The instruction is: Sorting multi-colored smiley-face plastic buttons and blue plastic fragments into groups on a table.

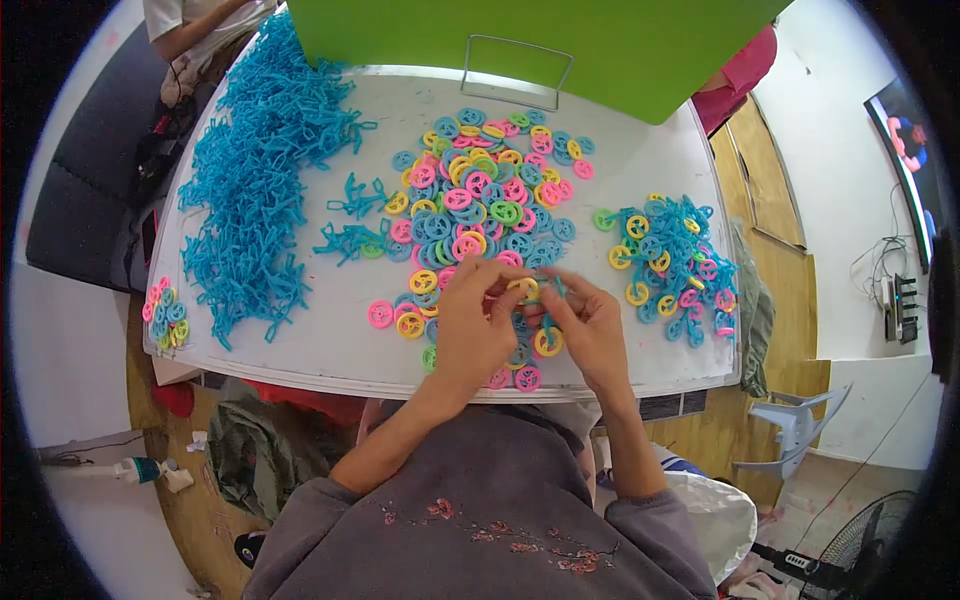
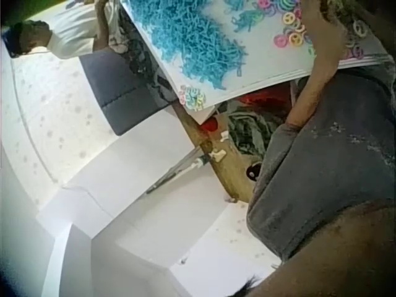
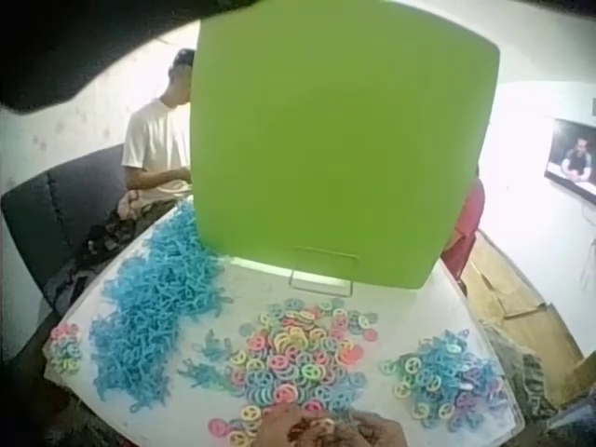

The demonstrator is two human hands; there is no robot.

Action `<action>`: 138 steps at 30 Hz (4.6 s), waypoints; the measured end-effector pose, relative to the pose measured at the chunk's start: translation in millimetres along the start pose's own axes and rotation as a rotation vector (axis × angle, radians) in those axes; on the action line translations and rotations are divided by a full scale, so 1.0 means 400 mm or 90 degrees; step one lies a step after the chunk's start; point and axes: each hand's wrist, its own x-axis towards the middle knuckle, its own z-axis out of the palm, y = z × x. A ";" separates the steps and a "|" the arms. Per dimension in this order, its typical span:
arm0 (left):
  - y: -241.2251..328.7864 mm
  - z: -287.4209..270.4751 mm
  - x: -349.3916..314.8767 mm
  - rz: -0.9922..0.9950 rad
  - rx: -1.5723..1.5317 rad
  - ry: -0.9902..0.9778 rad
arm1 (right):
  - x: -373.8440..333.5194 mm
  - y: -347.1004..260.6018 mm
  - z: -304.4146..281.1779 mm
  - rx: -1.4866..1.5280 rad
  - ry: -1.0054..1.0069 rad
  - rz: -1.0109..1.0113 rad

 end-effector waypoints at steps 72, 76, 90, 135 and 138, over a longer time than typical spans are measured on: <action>0.226 -0.019 -0.104 -0.009 -0.620 -0.554 | 0.087 -0.112 -0.358 -0.288 0.375 -0.235; 0.385 0.064 -0.257 -0.060 -1.223 -0.693 | 0.124 -0.101 -0.485 -0.349 0.417 -0.238; 0.437 -0.042 -0.065 -0.693 -0.722 -1.223 | 0.116 -0.090 -0.328 -0.558 0.619 -0.449; 0.047 -0.062 -0.015 0.231 0.091 0.069 | -0.015 -0.021 0.008 0.309 -0.125 0.006; 0.033 -0.048 -0.014 0.341 0.123 0.049 | -0.027 -0.030 -0.021 0.346 -0.181 0.063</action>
